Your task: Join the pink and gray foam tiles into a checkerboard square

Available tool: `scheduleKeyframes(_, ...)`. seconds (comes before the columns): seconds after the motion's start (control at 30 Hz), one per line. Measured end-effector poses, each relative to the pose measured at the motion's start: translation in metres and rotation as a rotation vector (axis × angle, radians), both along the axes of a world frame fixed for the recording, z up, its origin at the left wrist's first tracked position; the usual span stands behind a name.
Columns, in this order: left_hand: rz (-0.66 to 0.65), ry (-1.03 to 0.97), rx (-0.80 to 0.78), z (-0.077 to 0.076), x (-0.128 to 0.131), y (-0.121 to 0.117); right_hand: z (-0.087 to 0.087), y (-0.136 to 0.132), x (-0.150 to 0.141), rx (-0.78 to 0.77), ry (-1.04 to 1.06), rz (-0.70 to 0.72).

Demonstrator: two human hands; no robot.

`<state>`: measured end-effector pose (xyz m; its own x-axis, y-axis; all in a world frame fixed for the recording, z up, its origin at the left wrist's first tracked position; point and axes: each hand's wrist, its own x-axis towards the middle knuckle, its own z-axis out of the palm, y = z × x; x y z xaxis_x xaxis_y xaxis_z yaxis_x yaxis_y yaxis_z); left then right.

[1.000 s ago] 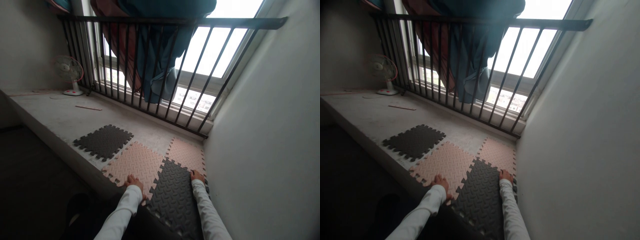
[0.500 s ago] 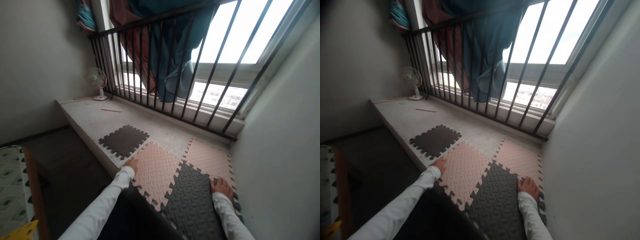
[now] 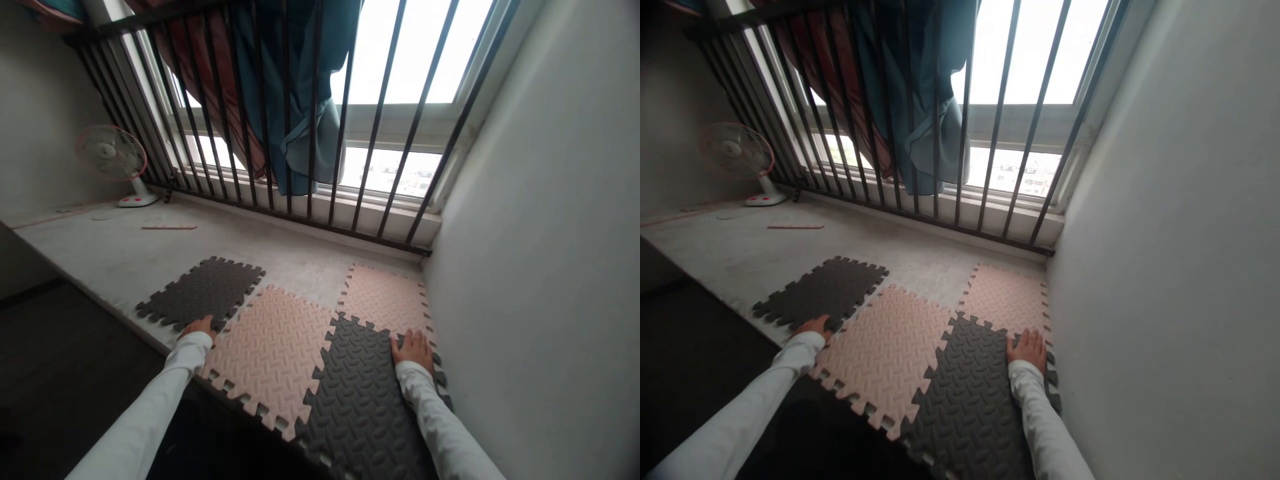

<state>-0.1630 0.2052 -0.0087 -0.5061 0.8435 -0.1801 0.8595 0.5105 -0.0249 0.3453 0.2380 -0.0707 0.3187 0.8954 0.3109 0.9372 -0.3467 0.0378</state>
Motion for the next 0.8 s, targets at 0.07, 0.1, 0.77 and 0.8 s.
scheduleKeyframes(0.07,-0.02,-0.009,0.036,0.01,0.007,0.013,0.001,-0.001,-0.001,0.001,-0.009,-0.004)
scheduleKeyframes(0.1,-0.029,-0.012,0.061,0.016,0.013,0.021,0.001,-0.002,-0.002,0.001,-0.009,-0.004)
scheduleKeyframes(0.77,-0.437,-0.438,0.331,0.0,0.269,0.117,-0.003,-0.001,0.0,-0.052,0.017,-0.045)
scheduleKeyframes(0.8,-0.461,-0.436,0.319,-0.003,0.272,0.115,-0.001,-0.001,-0.001,-0.064,0.018,-0.053)
